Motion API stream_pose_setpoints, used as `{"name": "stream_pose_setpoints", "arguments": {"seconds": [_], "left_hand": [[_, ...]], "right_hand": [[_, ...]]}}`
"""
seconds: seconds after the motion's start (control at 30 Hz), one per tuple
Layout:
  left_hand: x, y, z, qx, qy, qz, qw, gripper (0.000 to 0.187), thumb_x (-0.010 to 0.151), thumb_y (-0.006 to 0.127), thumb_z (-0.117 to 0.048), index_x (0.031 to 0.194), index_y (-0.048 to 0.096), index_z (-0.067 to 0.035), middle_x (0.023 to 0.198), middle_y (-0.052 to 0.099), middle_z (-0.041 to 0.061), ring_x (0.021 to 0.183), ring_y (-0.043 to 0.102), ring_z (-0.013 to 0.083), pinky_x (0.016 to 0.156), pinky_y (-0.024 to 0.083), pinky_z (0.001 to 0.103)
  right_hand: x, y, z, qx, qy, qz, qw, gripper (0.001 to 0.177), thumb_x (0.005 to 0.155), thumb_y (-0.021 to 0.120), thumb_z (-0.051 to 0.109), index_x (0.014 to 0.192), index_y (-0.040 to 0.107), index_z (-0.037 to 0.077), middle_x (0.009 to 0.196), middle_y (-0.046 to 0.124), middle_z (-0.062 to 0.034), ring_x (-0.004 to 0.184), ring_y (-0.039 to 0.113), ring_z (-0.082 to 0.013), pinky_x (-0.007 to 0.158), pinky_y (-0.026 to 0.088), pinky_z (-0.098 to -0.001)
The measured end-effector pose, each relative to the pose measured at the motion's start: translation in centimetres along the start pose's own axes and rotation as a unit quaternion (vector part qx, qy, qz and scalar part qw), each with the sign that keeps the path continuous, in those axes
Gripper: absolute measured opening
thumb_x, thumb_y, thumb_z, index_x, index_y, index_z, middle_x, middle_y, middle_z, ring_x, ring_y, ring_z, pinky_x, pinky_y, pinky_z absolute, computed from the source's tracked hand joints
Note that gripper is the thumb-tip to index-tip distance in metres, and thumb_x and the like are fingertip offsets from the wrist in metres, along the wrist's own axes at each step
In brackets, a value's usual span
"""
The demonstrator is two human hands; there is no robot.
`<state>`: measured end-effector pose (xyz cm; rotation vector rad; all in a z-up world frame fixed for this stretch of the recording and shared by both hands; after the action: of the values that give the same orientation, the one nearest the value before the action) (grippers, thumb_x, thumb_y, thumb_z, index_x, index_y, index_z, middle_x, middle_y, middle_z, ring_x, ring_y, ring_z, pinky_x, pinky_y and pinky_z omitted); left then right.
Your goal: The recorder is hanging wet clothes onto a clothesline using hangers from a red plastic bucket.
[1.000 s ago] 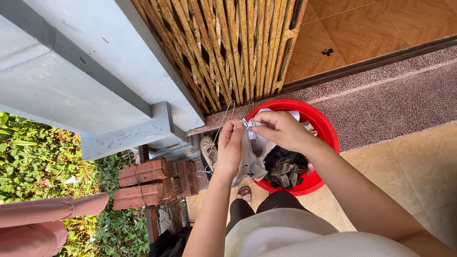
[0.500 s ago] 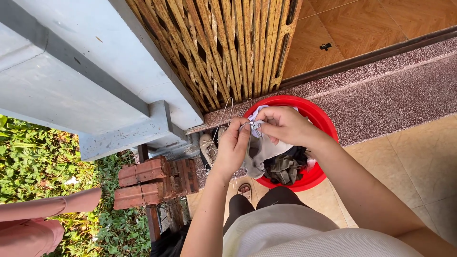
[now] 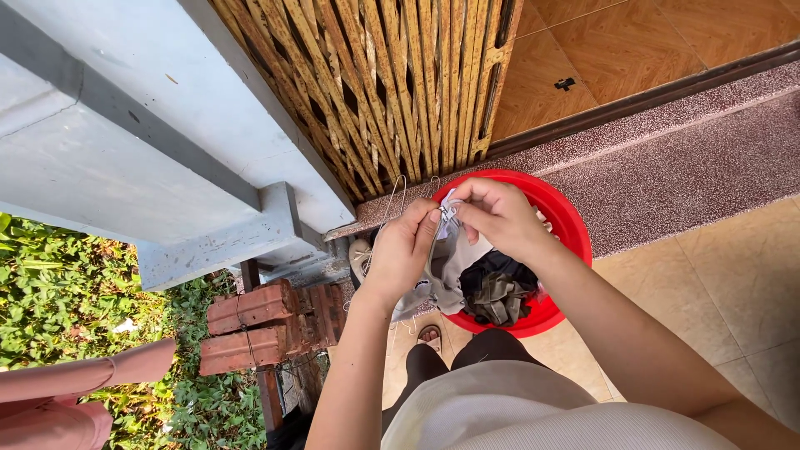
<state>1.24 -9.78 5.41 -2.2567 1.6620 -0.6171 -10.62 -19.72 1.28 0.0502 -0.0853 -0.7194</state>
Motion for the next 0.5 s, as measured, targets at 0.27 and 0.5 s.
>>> {"name": "stream_pose_setpoints", "arguments": {"seconds": [0.27,0.5], "left_hand": [[1.0,-0.1,-1.4,0.021,0.071,0.004,0.997,0.016,0.102,0.058,-0.021,0.107,0.066,-0.009,0.095,0.069,0.014,0.087,0.069,0.0363,0.076,0.054,0.043],[-1.3,-0.2,1.0,0.007,0.062,-0.228,0.972,0.030,0.105,0.063,-0.027,0.087,0.061,-0.003,0.076,0.056,0.008,0.070,0.053,0.0227,0.063,0.045,0.036]], "right_hand": [[0.5,0.0,0.2,-0.112,0.070,0.127,0.983,0.007,0.099,0.062,0.010,0.102,0.064,0.004,0.075,0.060,0.0008,0.058,0.057,-0.0061,0.052,0.047,-0.0235],[1.0,-0.3,0.2,-0.110,0.055,0.019,0.992,0.013,0.097,0.065,0.011,0.088,0.060,0.002,0.069,0.059,0.0012,0.056,0.057,-0.0071,0.049,0.045,-0.0261]]}}
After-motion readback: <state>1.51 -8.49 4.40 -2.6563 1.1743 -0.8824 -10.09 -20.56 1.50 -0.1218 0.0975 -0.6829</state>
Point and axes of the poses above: each hand's wrist, its own x-axis towards the middle knuckle, its own y-axis out of the palm, z = x × y, the point moved 9 cm from there along x, towards the middle knuckle
